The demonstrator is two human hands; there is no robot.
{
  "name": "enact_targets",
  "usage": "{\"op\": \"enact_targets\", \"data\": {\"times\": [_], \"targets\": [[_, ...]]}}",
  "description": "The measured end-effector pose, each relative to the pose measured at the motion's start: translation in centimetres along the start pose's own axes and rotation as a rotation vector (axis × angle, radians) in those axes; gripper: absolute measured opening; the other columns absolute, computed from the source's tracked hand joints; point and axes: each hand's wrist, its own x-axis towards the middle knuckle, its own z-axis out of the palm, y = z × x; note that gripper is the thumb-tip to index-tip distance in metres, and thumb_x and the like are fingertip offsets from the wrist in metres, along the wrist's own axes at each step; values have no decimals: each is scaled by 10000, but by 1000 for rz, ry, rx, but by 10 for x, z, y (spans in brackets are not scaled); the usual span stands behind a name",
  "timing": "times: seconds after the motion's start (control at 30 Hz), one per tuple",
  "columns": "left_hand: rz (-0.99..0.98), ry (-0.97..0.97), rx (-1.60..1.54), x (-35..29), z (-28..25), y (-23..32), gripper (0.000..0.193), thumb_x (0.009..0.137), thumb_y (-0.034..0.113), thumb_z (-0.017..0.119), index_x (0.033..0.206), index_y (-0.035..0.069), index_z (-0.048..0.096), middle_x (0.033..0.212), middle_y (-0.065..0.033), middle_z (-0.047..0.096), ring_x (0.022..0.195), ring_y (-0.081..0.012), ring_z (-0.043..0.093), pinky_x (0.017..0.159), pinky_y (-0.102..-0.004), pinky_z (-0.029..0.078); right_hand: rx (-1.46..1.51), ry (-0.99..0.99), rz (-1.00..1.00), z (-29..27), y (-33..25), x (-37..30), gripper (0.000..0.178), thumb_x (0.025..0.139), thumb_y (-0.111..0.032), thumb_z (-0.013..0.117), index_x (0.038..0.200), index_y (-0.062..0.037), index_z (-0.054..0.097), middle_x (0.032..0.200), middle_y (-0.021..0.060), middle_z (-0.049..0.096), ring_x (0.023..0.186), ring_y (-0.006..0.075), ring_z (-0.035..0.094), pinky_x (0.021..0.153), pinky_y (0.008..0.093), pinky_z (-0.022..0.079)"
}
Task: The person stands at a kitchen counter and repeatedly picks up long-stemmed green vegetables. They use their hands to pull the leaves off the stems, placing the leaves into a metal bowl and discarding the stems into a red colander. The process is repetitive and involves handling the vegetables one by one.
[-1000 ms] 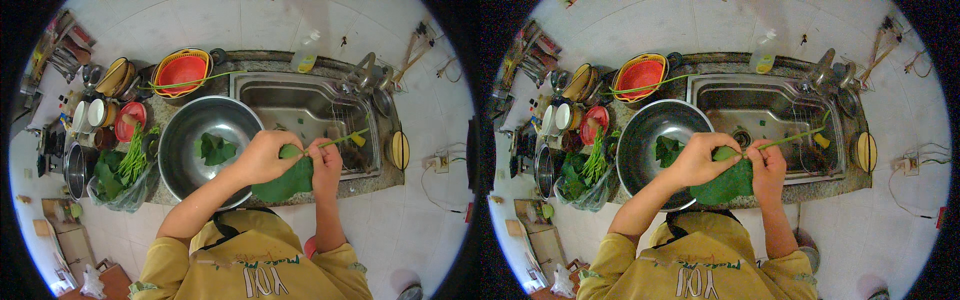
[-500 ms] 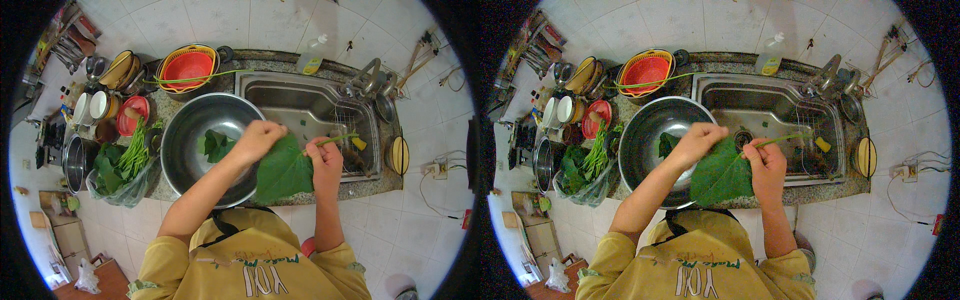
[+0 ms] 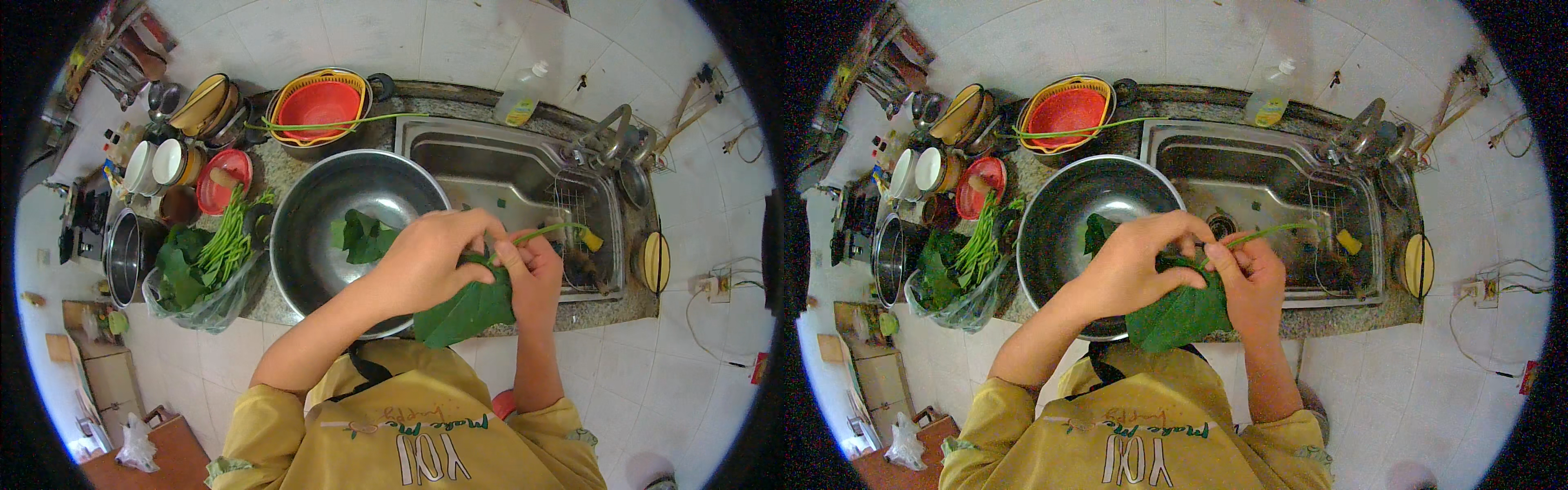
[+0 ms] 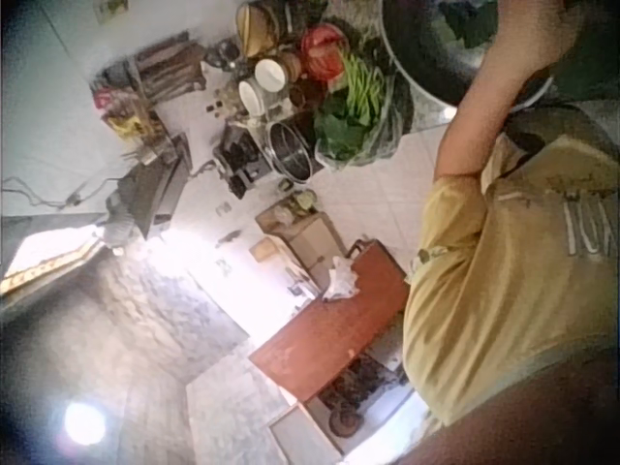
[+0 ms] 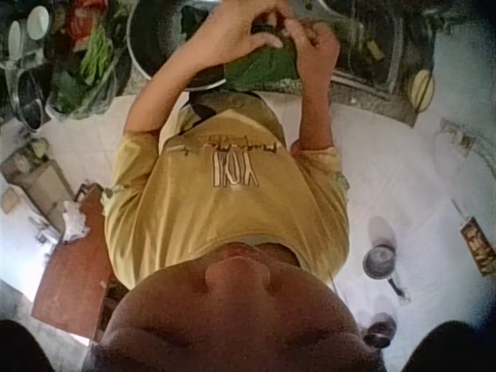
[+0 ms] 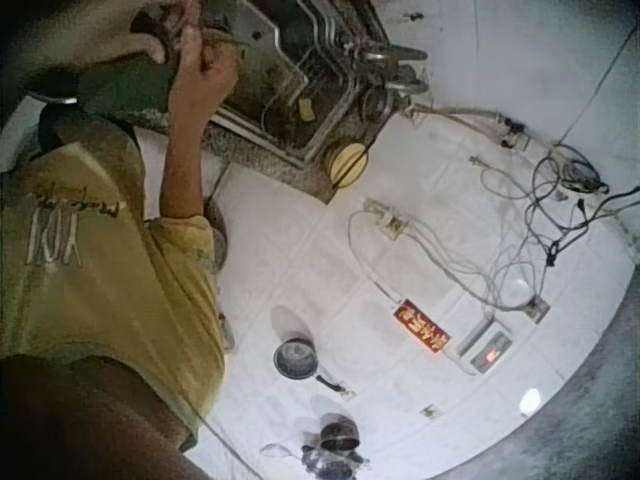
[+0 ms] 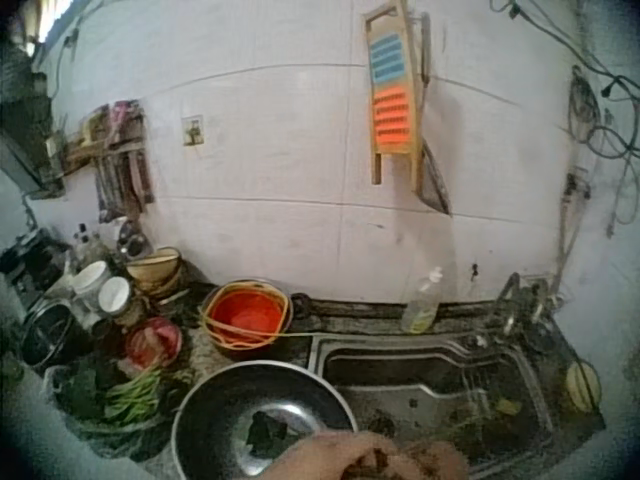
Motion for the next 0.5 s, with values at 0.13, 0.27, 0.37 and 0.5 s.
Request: {"op": "enact_targets", "data": {"times": [0.13, 0.27, 0.37, 0.5], "targets": [[-84, 56, -161, -4, 6, -11, 287, 637, 48, 699, 883, 9, 555, 737, -56, 597, 689, -134, 575, 647, -249, 445, 48, -22, 3, 3, -1, 0, 121, 785, -94, 599, 826, 3, 540, 665, 33, 571, 602, 76, 529, 552, 193, 408], [-104, 105, -188, -7, 7, -13, 199, 691, 18, 646, 869, 0, 559, 753, -55, 601, 721, -107, 571, 687, -247, 447, 55, -14, -4, 5, -1, 0, 119, 791, -96, 593, 830, 4, 540, 662, 27, 565, 607, 77, 527, 562, 193, 408], [-136, 157, -315, -8, 10, -10, 152, 729, -8, 594, 876, -2, 554, 780, -50, 595, 753, -105, 569, 707, -247, 440, 90, -29, 3, 5, -2, 0, 128, 793, -106, 597, 833, 2, 542, 665, 28, 564, 615, 78, 530, 574, 194, 409], [-156, 164, -453, -10, 12, -11, 130, 760, -18, 553, 889, -1, 545, 812, -35, 579, 787, -95, 545, 720, -238, 428, 110, -34, 0, 5, -3, -1, 145, 793, -123, 604, 837, 0, 543, 669, 30, 564, 622, 79, 534, 582, 196, 408]]}}
